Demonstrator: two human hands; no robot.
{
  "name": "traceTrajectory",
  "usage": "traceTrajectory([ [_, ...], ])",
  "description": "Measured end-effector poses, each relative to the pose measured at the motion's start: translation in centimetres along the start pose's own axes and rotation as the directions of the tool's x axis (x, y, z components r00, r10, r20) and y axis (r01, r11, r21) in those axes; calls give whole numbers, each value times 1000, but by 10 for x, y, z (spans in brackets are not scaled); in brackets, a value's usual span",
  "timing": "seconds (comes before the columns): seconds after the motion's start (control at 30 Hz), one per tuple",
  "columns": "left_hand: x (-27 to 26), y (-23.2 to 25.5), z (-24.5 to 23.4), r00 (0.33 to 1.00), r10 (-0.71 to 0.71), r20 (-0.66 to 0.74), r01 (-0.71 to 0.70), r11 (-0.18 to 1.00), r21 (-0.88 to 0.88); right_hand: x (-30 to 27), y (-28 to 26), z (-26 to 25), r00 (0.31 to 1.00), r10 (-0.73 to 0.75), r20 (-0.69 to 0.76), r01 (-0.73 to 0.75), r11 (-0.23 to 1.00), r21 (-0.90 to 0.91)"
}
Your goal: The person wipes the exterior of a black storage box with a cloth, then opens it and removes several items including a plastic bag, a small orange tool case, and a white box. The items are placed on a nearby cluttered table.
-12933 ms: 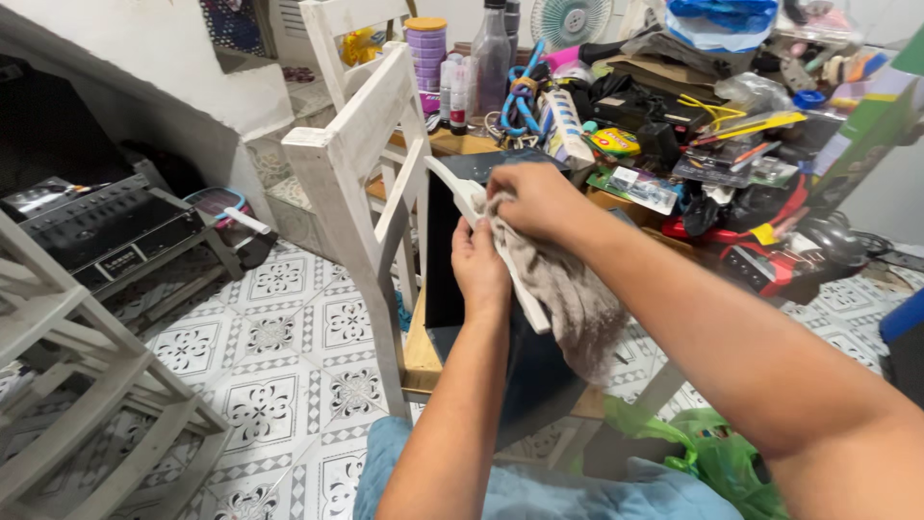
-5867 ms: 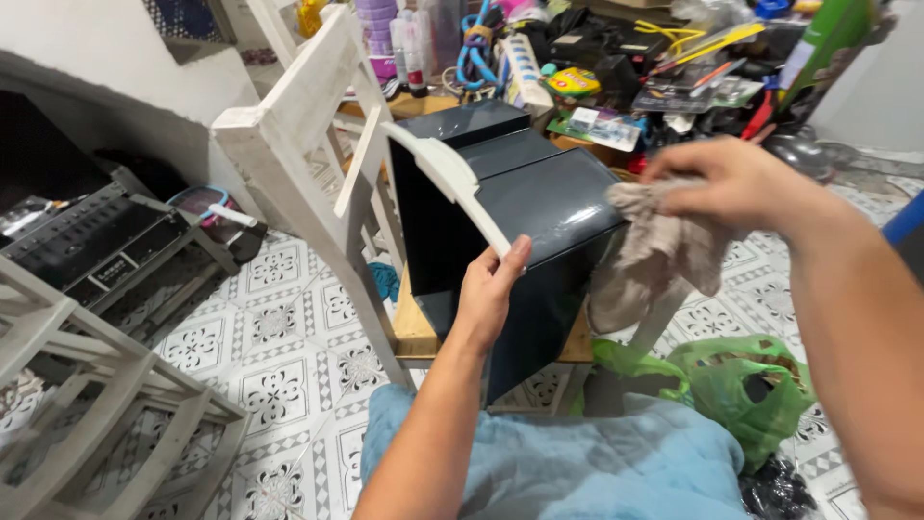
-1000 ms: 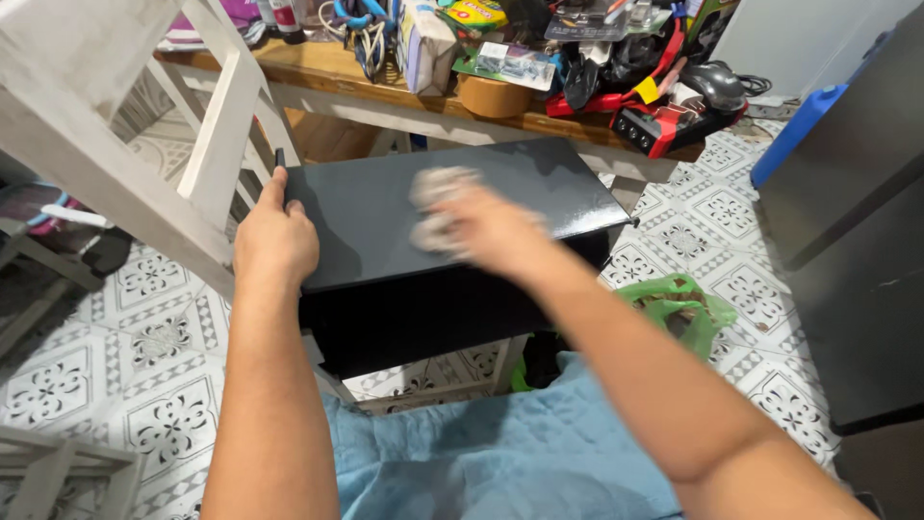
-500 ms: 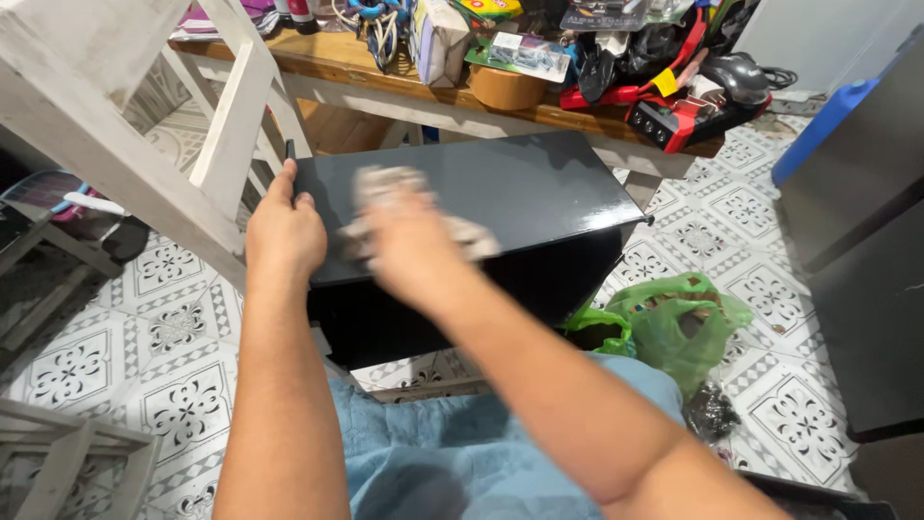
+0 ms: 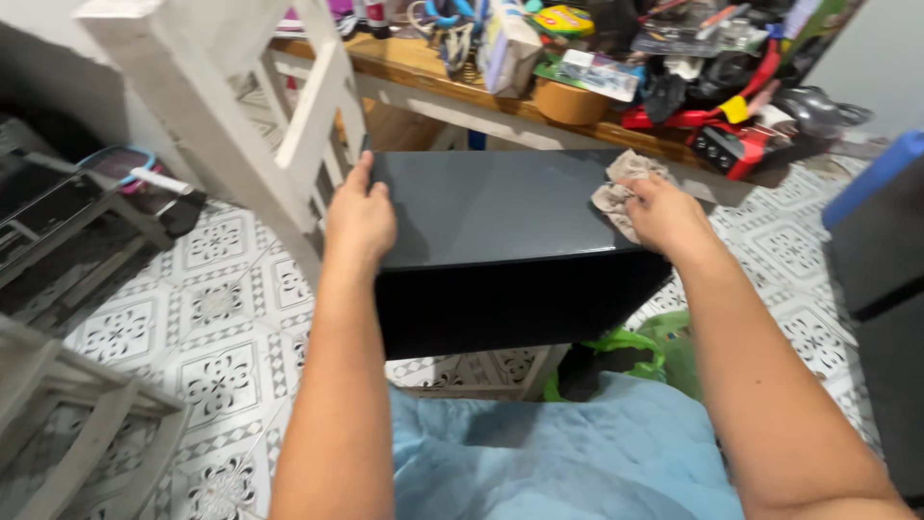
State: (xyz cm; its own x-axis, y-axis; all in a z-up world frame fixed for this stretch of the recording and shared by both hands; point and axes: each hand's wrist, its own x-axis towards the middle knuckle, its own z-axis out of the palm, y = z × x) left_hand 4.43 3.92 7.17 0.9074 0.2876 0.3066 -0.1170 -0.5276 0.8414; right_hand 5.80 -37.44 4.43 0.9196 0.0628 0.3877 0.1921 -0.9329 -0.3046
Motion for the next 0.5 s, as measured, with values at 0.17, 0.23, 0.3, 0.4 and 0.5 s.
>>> traceTrajectory([
  [0.17, 6, -3, 4, 998, -56, -41, 55, 998, -24, -1, -87, 55, 992, -88, 87, 62, 961, 271],
  [0.23, 7, -6, 4, 997, -72, -41, 74, 997, 30, -3, -143, 80, 951, -307, 32, 283, 908, 308],
  [0.3, 8, -9, 5, 998, -55, -31, 57, 998, 38, 3, -192, 96, 855, -516, -48, 509, 820, 262],
  [0.4, 11, -9, 5, 996, -80, -25, 81, 994, 76, 47, -244, 110, 843, -526, -112, 536, 804, 256],
  [0.5, 9, -6, 8, 996, -86, -16, 88, 989, 122, 108, -260, 124, 911, -408, 63, 396, 907, 141],
])
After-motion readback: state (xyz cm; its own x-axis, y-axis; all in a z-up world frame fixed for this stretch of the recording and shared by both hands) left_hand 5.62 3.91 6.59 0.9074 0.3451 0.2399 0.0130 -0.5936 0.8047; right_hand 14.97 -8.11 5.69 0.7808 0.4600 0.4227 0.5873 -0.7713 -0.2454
